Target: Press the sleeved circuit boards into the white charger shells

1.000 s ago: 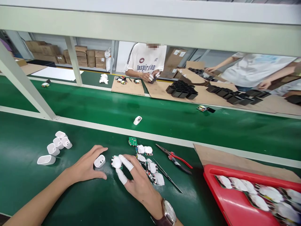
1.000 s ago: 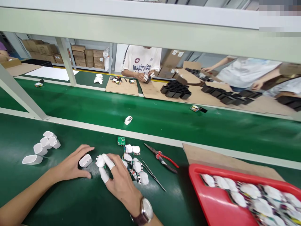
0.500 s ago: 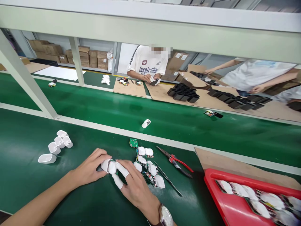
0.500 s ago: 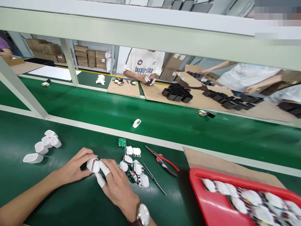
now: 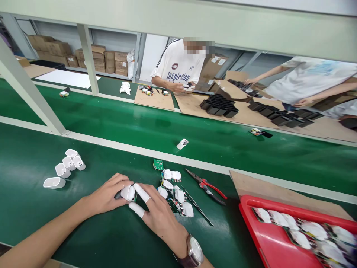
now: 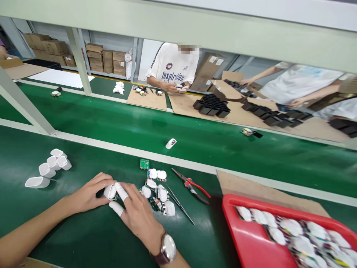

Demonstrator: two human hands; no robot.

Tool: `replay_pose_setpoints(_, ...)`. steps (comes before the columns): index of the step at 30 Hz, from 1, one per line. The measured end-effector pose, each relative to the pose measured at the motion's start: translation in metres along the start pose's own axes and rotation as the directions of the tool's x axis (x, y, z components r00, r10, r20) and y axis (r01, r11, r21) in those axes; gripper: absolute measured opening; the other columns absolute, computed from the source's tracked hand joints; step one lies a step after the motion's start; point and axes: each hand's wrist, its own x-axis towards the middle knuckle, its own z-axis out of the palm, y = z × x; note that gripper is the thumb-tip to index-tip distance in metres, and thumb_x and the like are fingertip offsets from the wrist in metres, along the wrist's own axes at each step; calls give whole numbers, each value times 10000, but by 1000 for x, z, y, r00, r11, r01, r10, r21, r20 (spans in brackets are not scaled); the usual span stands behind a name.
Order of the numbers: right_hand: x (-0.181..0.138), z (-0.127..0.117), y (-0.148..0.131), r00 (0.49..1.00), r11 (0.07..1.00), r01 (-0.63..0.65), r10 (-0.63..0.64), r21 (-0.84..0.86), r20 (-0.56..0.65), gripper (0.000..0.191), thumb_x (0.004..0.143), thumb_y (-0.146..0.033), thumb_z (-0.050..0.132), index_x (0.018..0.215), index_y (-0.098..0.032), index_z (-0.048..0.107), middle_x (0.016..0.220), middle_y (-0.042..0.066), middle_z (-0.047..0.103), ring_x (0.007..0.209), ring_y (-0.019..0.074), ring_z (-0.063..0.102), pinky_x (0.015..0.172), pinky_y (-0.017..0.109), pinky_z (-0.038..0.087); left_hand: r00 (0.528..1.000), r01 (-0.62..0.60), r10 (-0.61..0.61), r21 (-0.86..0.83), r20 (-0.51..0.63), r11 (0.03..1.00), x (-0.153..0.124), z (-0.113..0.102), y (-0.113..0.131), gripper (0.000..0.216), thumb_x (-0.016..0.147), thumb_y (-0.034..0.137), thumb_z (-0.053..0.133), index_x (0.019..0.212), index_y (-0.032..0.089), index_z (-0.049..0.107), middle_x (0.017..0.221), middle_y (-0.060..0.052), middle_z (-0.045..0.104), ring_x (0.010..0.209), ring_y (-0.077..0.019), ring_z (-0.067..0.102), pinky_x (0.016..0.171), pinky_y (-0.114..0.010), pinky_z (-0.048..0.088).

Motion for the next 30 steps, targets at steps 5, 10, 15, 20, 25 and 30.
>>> replay_pose_setpoints(5,1,1,-1,999,999,26,-28,40,37,310,1033,-198,640,1341,-212,607,1436,153,623,1285,310,613,1025,510,606,997,30,-23,-98,71,995,3,-2,4,421,1009,243,679,1417,257,576,1324,-110,652,1181,-273,597,1010,-410,542)
replay_pose_setpoints(10,2,9,0,999,998,-25,22,66,47,266,1017,-232,664,1280,-211,634,1438,156,604,1341,310,585,1060,505,598,996,54,-44,-131,77,990,3,-4,7,400,989,164,651,1375,252,595,1306,-95,677,1155,-261,612,990,-398,544)
replay_pose_setpoints(15,2,12,-1,996,998,-9,5,56,85,293,1034,-214,625,1327,-201,607,1339,156,624,1192,291,620,986,478,611,997,66,-59,-133,55,989,-1,2,2,443,873,79,692,1277,250,631,1227,-53,717,1112,-236,660,963,-357,550)
replay_pose_setpoints(20,7,8,-2,991,999,14,-10,-33,136,196,1060,-204,547,1240,-188,624,1167,138,638,1022,276,619,847,446,611,996,81,-84,-130,-15,988,-2,7,2,467,748,-7,657,1138,251,648,1198,-24,732,1120,-218,685,958,-328,550)
replay_pose_setpoints(25,6,8,0,992,999,1,6,-54,127,193,1054,-219,566,1240,-199,615,1165,127,614,1014,259,616,858,414,588,998,38,-43,-114,-42,993,-1,10,2,409,765,21,647,1105,248,639,1168,-37,735,1087,-223,692,927,-341,564)
replay_pose_setpoints(30,6,8,-1,973,978,43,5,-203,230,162,976,-122,560,1088,-217,627,1088,107,620,900,256,592,766,413,555,999,3,-7,-100,-41,995,1,10,0,448,780,17,629,1165,247,642,1188,-56,738,1090,-236,685,933,-364,567)
